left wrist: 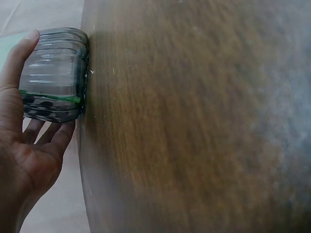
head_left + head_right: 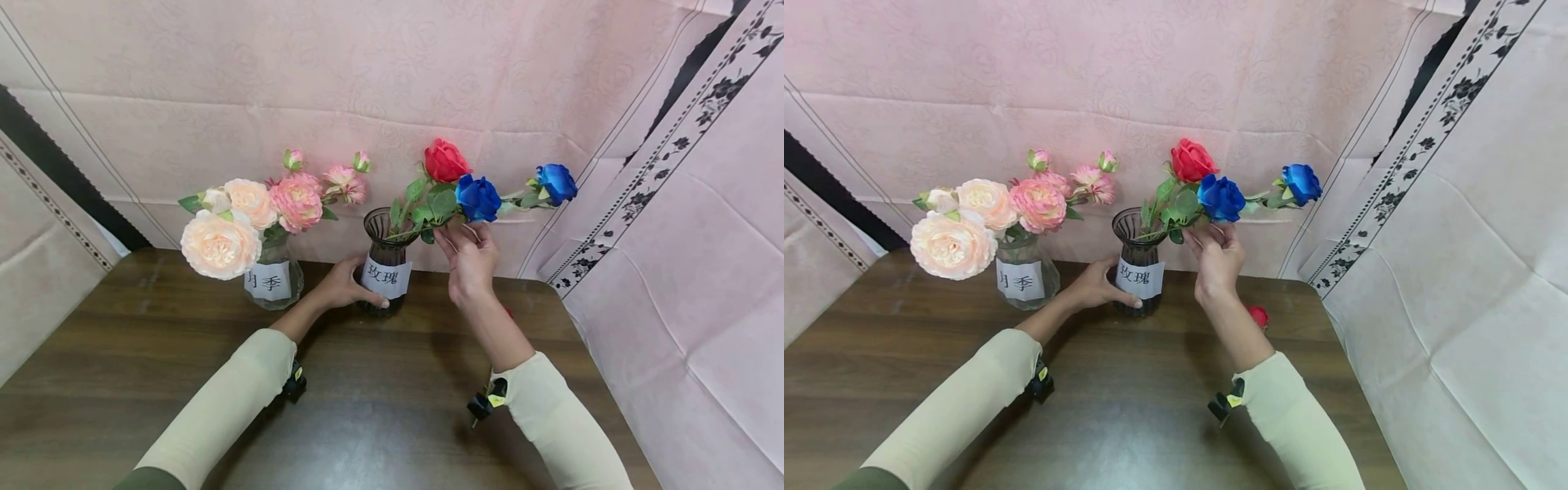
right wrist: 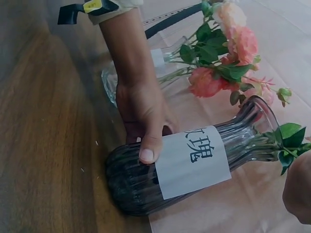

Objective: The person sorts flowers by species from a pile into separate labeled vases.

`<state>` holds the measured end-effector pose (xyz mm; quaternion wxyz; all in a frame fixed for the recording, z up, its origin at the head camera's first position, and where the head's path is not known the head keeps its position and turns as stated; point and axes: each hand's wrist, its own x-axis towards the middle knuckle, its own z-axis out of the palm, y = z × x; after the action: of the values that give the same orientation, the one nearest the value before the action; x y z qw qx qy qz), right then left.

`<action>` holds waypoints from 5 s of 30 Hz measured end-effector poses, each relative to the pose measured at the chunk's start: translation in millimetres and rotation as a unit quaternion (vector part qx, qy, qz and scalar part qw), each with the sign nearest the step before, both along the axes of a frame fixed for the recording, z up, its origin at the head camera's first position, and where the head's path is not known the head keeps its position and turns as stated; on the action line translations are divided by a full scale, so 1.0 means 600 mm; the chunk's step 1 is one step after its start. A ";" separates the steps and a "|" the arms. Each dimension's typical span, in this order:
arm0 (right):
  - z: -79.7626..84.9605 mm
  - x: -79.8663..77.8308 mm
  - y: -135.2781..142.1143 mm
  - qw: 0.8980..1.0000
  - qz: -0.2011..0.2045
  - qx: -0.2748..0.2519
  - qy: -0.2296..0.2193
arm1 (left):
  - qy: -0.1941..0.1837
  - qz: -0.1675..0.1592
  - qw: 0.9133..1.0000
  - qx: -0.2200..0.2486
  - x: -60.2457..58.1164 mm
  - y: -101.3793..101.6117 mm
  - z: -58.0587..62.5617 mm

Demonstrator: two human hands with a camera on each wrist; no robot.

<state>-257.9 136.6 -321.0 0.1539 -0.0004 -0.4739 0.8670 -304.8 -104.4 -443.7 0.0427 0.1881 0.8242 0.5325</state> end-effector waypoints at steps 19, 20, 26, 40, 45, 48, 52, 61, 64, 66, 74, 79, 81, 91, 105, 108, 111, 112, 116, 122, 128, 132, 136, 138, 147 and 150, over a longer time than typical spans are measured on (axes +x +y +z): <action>-0.031 0.005 -0.021 0.855 -0.095 0.504 0.080 | 0.002 -0.002 1.000 -0.006 -0.002 0.000 -0.002; -0.032 0.007 -0.019 0.847 -0.098 0.516 0.083 | 0.002 -0.002 1.000 -0.005 -0.003 0.000 -0.003; -0.039 0.016 -0.008 0.832 -0.080 0.545 0.064 | 0.000 -0.001 1.000 -0.002 -0.002 -0.001 -0.001; -0.070 0.024 0.038 0.868 0.036 0.495 -0.007 | 0.007 -0.003 1.000 -0.006 -0.002 0.000 0.001; -0.075 0.029 0.055 0.881 0.054 0.469 -0.037 | 0.011 -0.006 1.000 -0.012 -0.001 0.000 0.004; -0.078 0.031 0.064 0.887 0.056 0.456 -0.048 | 0.006 -0.002 1.000 -0.018 -0.001 0.001 0.003; -0.082 0.035 0.079 0.892 0.061 0.444 -0.064 | -0.006 0.006 1.000 -0.029 -0.004 0.005 -0.003; -0.091 0.042 0.107 0.902 0.082 0.414 -0.094 | -0.006 -0.006 1.000 0.004 -0.002 0.018 0.001; -0.096 0.042 0.115 0.906 0.082 0.402 -0.103 | -0.007 -0.003 1.000 0.010 0.001 0.022 0.002; -0.098 0.042 0.120 0.908 0.083 0.396 -0.112 | -0.007 0.004 1.000 0.010 0.002 0.024 0.002; -0.097 0.055 0.157 0.902 0.108 0.396 -0.135 | -0.002 0.015 1.000 -0.003 -0.002 0.019 0.000; -0.101 0.061 0.185 0.898 0.131 0.390 -0.153 | 0.005 0.015 1.000 0.001 0.000 0.018 0.001; -0.103 0.065 0.195 0.900 0.140 0.381 -0.161 | 0.006 0.017 1.000 0.000 0.001 0.018 0.001; -0.127 0.085 0.249 0.913 0.178 0.315 -0.190 | 0.006 0.009 1.000 0.013 0.003 0.020 -0.002; -0.148 0.132 0.315 0.885 0.215 0.344 -0.228 | 0.008 0.009 1.000 0.014 0.002 0.021 -0.001; -0.156 0.140 0.324 0.873 0.247 0.348 -0.236 | 0.008 0.009 1.000 0.016 0.003 0.020 -0.001; -0.165 0.146 0.329 0.856 0.287 0.355 -0.244 | 0.008 0.005 1.000 0.018 0.004 0.018 0.000; -0.168 0.148 0.329 0.849 0.297 0.359 -0.249 | 0.008 0.004 1.000 0.018 0.004 0.018 0.001; -0.176 0.151 0.328 0.824 0.316 0.390 -0.262 | 0.002 0.006 1.000 0.013 0.005 0.017 0.003; -0.179 0.140 0.327 0.818 0.291 0.426 -0.253 | 0.003 0.009 1.000 0.012 0.004 0.016 0.001; -0.179 0.112 0.330 0.828 0.263 0.428 -0.248 | 0.008 0.006 1.000 0.017 0.005 0.018 0.001; -0.178 0.091 0.332 0.836 0.240 0.431 -0.242 | 0.005 0.007 1.000 0.017 0.005 0.018 0.002; -0.180 0.072 0.334 0.843 0.225 0.428 -0.237 | 0.005 0.008 1.000 0.020 0.005 0.018 0.002; -0.181 0.069 0.334 0.846 0.221 0.425 -0.235 | 0.006 0.007 1.000 0.020 0.004 0.019 0.002; -0.178 0.081 0.311 0.819 0.219 0.450 -0.280 | 0.006 0.010 1.000 0.015 0.004 0.015 0.002; -0.180 0.081 0.301 0.813 0.217 0.452 -0.296 | 0.006 0.010 1.000 0.013 0.004 0.014 0.003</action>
<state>-209.5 317.2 -428.8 -0.2028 -0.0850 -0.8227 0.5242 -302.4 -95.9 -442.0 0.0304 0.1837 0.8190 0.5427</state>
